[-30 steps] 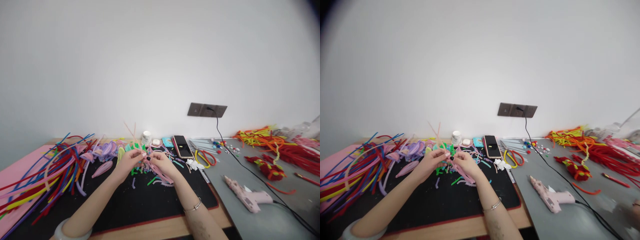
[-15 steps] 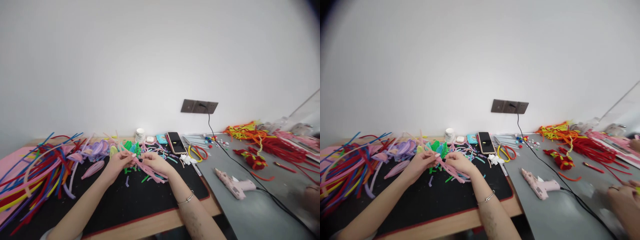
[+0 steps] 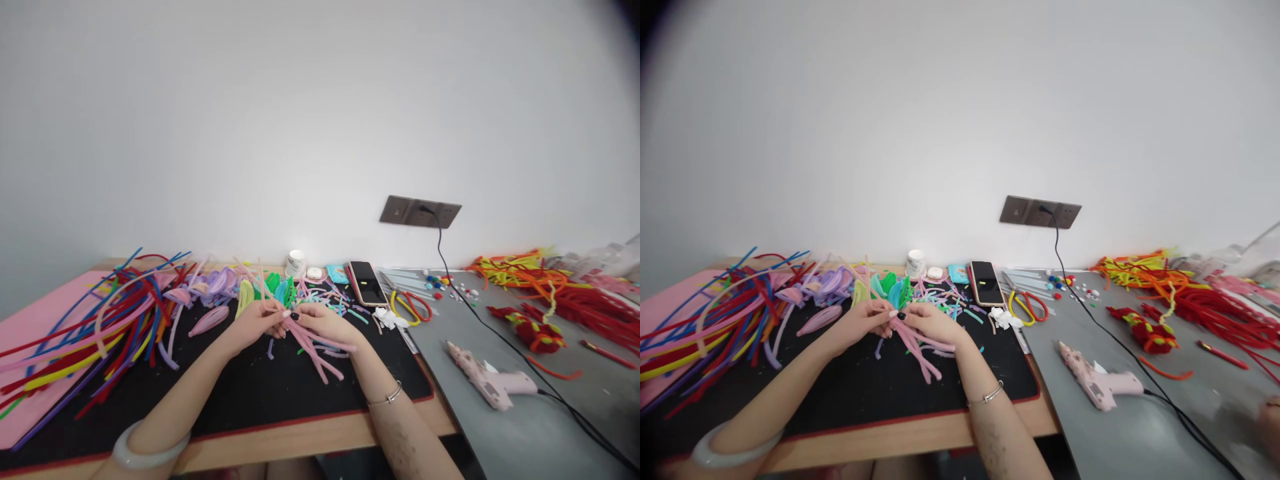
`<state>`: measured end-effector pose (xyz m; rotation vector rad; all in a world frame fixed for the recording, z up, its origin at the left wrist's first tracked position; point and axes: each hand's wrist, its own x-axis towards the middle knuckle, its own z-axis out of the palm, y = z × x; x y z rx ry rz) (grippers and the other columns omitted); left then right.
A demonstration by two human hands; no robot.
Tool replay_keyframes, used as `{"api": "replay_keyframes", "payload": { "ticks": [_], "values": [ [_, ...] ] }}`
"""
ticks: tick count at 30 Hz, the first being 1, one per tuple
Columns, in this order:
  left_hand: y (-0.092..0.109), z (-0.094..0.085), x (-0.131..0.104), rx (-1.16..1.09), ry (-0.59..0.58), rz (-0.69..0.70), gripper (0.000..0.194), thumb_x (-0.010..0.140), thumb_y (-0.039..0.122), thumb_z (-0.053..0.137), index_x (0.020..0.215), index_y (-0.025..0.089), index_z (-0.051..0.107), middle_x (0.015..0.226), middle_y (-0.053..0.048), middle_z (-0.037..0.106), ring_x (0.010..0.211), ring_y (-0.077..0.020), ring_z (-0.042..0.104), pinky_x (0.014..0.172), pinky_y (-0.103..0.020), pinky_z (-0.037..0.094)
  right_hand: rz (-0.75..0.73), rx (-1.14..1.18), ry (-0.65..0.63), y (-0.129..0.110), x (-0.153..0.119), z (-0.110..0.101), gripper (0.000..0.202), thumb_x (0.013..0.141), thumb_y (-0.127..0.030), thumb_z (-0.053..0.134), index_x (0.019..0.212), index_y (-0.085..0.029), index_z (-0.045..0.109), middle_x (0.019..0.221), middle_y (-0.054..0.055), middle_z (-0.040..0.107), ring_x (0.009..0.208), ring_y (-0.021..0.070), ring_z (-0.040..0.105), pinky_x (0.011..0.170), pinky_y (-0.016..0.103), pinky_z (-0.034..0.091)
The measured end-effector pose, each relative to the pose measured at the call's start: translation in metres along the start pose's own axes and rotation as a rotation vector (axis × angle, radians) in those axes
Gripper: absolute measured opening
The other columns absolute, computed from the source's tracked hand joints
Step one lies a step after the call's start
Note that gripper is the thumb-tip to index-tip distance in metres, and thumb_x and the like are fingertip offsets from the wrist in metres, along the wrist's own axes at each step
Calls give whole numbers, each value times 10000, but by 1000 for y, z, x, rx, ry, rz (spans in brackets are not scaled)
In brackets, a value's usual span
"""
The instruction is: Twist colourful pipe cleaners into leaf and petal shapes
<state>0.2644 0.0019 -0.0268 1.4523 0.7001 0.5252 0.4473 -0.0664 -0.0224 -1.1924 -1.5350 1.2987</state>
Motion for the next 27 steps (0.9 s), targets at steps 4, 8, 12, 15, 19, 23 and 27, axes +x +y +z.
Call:
{"api": "replay_keyframes", "payload": {
  "ticks": [4, 8, 12, 15, 19, 23, 27],
  "values": [
    [-1, 1, 0, 33, -3, 61, 365, 656, 470, 731, 729, 146, 581, 603, -9, 650, 524, -136, 618, 558, -265, 506, 90, 57, -28, 0, -1, 3, 256, 765, -399, 641, 750, -167, 536, 595, -53, 493, 494, 70, 444, 476, 192, 338],
    [-1, 2, -1, 77, -10, 123, 332, 702, 465, 687, 705, 155, 569, 599, 1, 637, 513, -133, 607, 550, -269, 503, 103, 105, -29, -2, -2, 5, 269, 732, -381, 684, 737, -166, 522, 557, -81, 438, 449, 44, 369, 438, 173, 289],
    [-3, 3, 0, 104, -8, 129, 310, 714, 456, 671, 703, 163, 571, 602, 6, 629, 514, -135, 603, 551, -271, 503, 88, 116, -66, 1, -1, 4, 290, 694, -369, 717, 747, -163, 519, 556, -80, 457, 464, 44, 354, 449, 177, 267],
    [-5, 3, 0, 124, -14, 135, 289, 726, 438, 654, 695, 167, 563, 596, 9, 619, 502, -125, 586, 537, -255, 483, 53, 98, -57, 5, 1, 3, 278, 674, -331, 727, 726, -158, 516, 572, -69, 475, 492, 49, 367, 463, 182, 256],
    [-4, 3, -1, 184, -8, 150, 285, 754, 441, 610, 680, 172, 549, 572, 15, 594, 483, -113, 552, 524, -240, 452, 40, 50, -32, 6, 1, 4, 257, 696, -310, 709, 707, -167, 496, 578, -61, 492, 500, 57, 390, 469, 187, 269],
    [-5, 2, -1, 224, 8, 142, 280, 766, 444, 588, 677, 187, 522, 531, 31, 557, 468, -119, 535, 514, -240, 429, 34, 42, -34, 3, 0, 4, 237, 727, -332, 687, 747, -164, 522, 562, -66, 487, 479, 57, 389, 455, 185, 282],
    [-6, 1, 0, 297, 62, 145, 296, 777, 454, 573, 651, 200, 484, 488, 44, 519, 432, -122, 499, 482, -240, 379, 30, -22, -47, 0, -1, 3, 251, 769, -377, 639, 703, -154, 544, 522, -64, 464, 456, 65, 408, 458, 196, 332]
  ]
}}
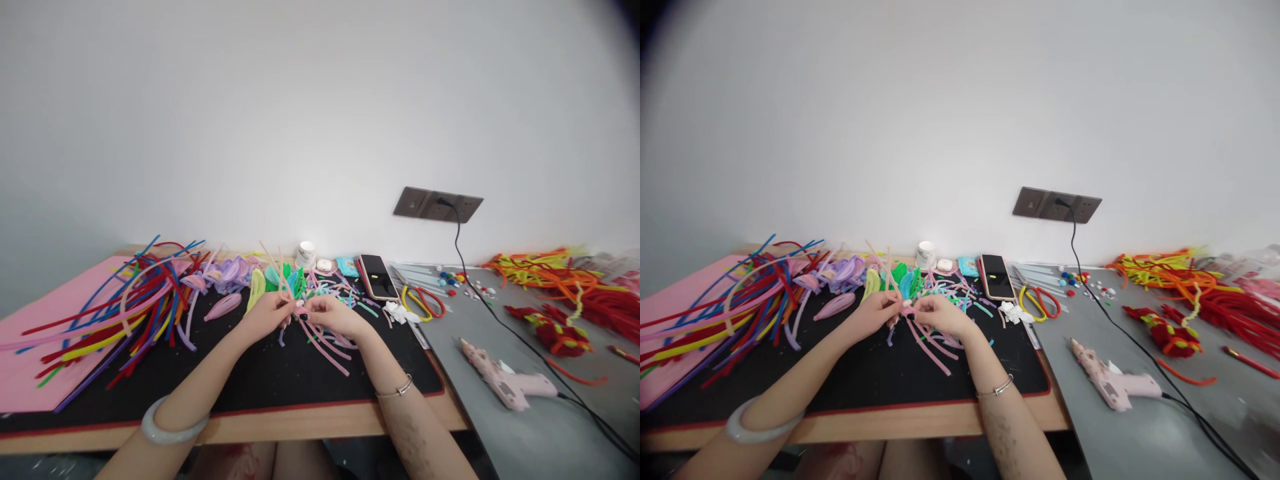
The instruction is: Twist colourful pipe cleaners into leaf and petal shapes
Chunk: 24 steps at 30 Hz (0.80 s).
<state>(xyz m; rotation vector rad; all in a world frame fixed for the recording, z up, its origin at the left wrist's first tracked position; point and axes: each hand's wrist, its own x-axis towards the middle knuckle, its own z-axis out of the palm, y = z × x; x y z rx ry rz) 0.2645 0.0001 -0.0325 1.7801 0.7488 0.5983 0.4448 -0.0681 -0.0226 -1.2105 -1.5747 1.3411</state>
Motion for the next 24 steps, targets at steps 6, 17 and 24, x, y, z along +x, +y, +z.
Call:
{"api": "replay_keyframes", "payload": {
  "ticks": [6, 17, 24],
  "values": [
    [4, 0, -1, -29, 0, 12, 337, 785, 483, 565, 624, 201, 473, 461, 33, 489, 406, -120, 450, 466, -250, 334, -13, -79, 61, -1, 0, 0, 213, 777, -325, 621, 683, -146, 553, 519, -48, 495, 440, 60, 394, 444, 191, 306],
    [-3, -3, -1, -169, -244, -12, 384, 801, 515, 539, 651, 164, 504, 507, 42, 495, 402, -70, 423, 418, -198, 292, -22, -124, 28, 0, -2, -6, 107, 757, -229, 607, 717, -130, 595, 515, -53, 492, 430, 51, 357, 415, 182, 250],
    [1, -5, -4, 115, -112, 106, 361, 863, 426, 491, 646, 147, 568, 519, 33, 522, 416, -71, 429, 439, -192, 320, -32, -186, 76, -5, -2, -6, 140, 805, -212, 533, 686, -148, 567, 496, -53, 478, 411, 67, 406, 406, 184, 307]
  ]
}}
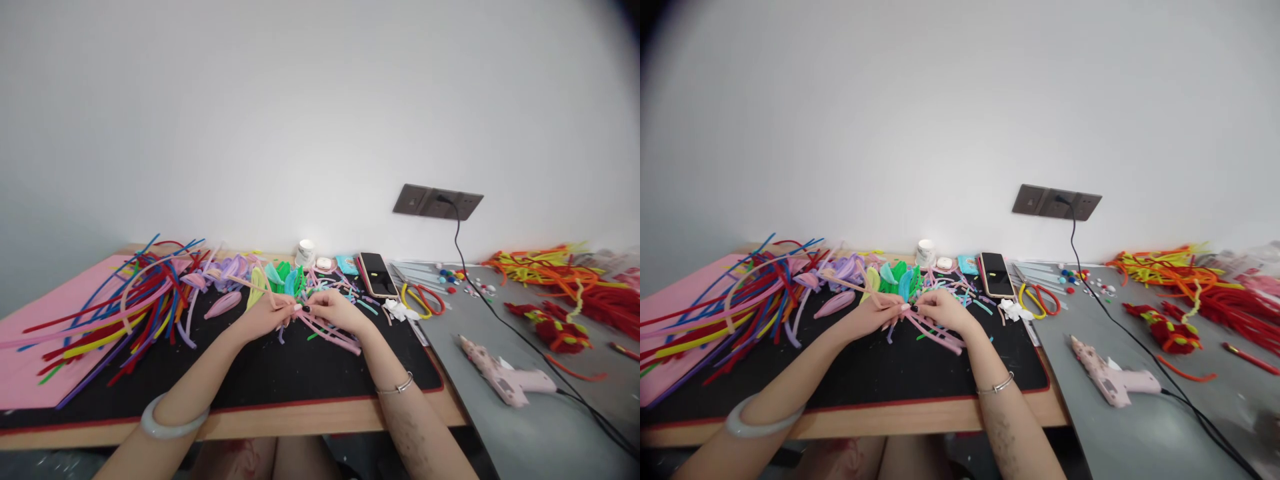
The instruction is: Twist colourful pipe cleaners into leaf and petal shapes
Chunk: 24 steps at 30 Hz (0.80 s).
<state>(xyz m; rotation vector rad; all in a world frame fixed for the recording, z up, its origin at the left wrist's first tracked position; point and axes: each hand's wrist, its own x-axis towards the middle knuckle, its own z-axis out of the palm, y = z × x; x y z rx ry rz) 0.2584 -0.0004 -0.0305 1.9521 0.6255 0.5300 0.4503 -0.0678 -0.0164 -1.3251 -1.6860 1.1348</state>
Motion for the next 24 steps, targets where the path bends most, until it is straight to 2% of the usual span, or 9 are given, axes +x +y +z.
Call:
{"api": "replay_keyframes", "payload": {
  "ticks": [5, 13, 16, 21, 24],
  "values": [
    [7, -2, -2, 49, -14, 14, 388, 860, 423, 504, 592, 148, 559, 507, 18, 538, 420, -80, 446, 446, -200, 335, 6, -35, 28, -3, 0, 1, 184, 815, -144, 475, 633, -171, 470, 492, -35, 533, 409, 83, 483, 404, 178, 345],
    [7, -1, -2, 67, 19, 54, 380, 870, 395, 488, 584, 151, 547, 497, 32, 501, 427, -75, 431, 442, -191, 326, -58, -73, 41, -2, -2, 1, 172, 833, -150, 451, 664, -180, 453, 524, -22, 561, 430, 97, 521, 412, 185, 375],
    [2, -4, -1, 47, 40, 53, 368, 869, 392, 477, 605, 150, 558, 506, 33, 505, 413, -72, 423, 432, -189, 315, -69, -70, 40, -3, -2, -1, 179, 843, -181, 463, 664, -172, 470, 520, -25, 549, 423, 88, 491, 419, 186, 356],
    [-5, -9, 1, 19, 169, 21, 397, 848, 428, 493, 560, 159, 543, 486, 23, 497, 389, -82, 419, 413, -205, 298, -55, -53, 58, -2, 0, -11, 217, 827, -261, 535, 642, -152, 502, 523, -40, 492, 436, 64, 401, 432, 187, 278],
    [-7, -9, 1, 16, 163, 35, 411, 849, 439, 499, 546, 164, 538, 507, 13, 512, 400, -89, 431, 419, -216, 312, -6, -2, 37, 1, 0, -16, 265, 823, -320, 551, 626, -156, 482, 506, -46, 473, 436, 62, 375, 443, 197, 260]
  ]
}}
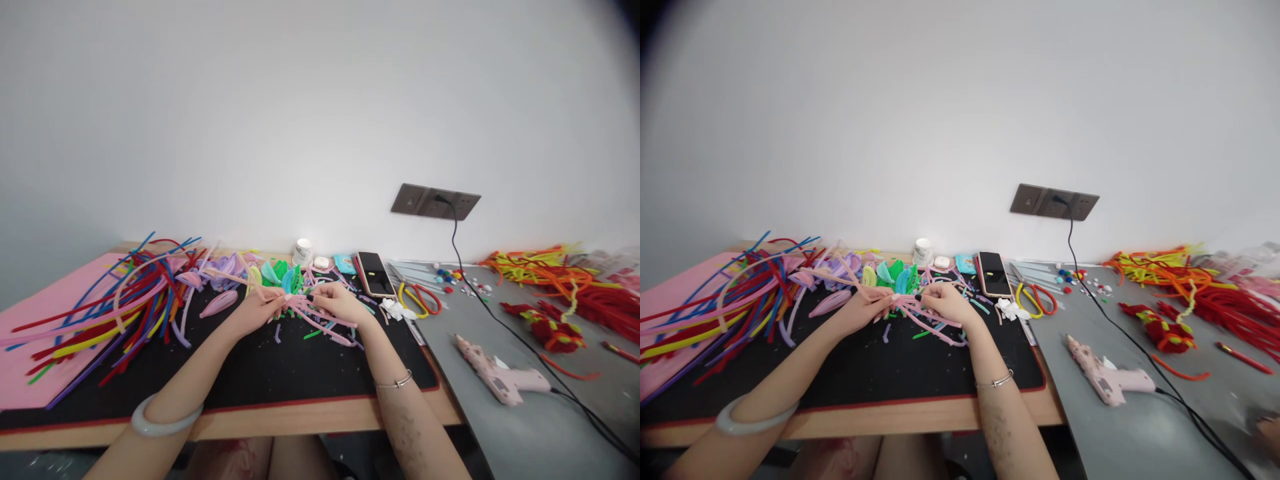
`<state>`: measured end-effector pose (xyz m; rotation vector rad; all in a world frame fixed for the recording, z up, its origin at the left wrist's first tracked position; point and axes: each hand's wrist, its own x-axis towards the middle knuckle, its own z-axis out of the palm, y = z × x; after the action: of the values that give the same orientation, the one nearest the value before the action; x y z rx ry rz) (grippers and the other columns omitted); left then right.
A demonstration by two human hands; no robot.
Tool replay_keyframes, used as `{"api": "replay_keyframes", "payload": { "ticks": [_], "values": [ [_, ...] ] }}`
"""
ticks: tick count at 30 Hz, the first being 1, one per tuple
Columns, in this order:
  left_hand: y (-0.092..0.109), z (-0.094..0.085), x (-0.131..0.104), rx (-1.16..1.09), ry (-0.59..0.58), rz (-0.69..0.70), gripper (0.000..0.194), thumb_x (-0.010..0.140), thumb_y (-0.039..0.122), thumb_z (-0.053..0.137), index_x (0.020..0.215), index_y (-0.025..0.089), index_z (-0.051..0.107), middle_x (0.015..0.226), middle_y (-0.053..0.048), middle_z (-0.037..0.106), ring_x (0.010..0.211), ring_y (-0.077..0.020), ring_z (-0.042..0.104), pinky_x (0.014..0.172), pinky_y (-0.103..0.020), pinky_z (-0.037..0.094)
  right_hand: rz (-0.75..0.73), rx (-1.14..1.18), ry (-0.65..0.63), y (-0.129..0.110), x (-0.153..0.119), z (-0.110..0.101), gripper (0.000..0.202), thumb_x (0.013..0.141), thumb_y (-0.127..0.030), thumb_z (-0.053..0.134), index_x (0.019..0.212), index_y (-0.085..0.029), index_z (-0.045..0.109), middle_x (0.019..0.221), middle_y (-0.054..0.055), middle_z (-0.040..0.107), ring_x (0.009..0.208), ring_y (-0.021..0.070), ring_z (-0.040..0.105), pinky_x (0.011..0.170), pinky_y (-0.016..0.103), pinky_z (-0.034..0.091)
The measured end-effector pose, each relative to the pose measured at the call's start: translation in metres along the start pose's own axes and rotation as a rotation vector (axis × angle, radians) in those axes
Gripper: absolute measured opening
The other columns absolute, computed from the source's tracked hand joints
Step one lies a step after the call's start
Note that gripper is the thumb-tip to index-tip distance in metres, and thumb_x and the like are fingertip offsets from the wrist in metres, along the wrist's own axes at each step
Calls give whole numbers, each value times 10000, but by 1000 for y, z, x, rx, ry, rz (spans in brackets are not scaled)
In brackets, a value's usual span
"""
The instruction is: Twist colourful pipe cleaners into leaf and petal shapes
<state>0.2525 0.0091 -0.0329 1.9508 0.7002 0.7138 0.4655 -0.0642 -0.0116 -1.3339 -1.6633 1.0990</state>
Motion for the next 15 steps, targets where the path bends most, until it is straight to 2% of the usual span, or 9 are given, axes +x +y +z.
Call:
{"api": "replay_keyframes", "payload": {
  "ticks": [6, 11, 13, 15],
  "values": [
    [-1, -1, -1, 22, 24, 27, 433, 871, 456, 480, 558, 162, 538, 510, 24, 501, 418, -91, 425, 441, -220, 316, 5, 23, -17, 6, -1, -7, 282, 800, -374, 582, 650, -157, 481, 501, -76, 395, 448, 54, 291, 452, 204, 186],
    [1, -1, -3, 75, 33, 31, 434, 880, 438, 467, 545, 169, 531, 495, 38, 464, 442, -95, 417, 459, -223, 314, -74, -65, 134, 4, -1, -9, 275, 761, -310, 613, 593, -160, 455, 501, -71, 390, 472, 57, 320, 468, 199, 225],
    [2, -2, -4, 81, 54, 32, 426, 883, 428, 462, 548, 174, 528, 498, 39, 460, 449, -98, 420, 466, -225, 319, -82, 6, 177, 4, 0, -7, 285, 746, -324, 633, 590, -162, 458, 496, -71, 393, 465, 57, 323, 466, 198, 244],
    [3, -2, -4, 60, 112, 36, 410, 886, 427, 455, 572, 177, 535, 507, 36, 468, 457, -105, 429, 472, -232, 328, -57, 172, 220, 6, 2, -5, 315, 753, -389, 628, 601, -167, 463, 485, -67, 403, 443, 58, 324, 447, 199, 251]
  ]
}}
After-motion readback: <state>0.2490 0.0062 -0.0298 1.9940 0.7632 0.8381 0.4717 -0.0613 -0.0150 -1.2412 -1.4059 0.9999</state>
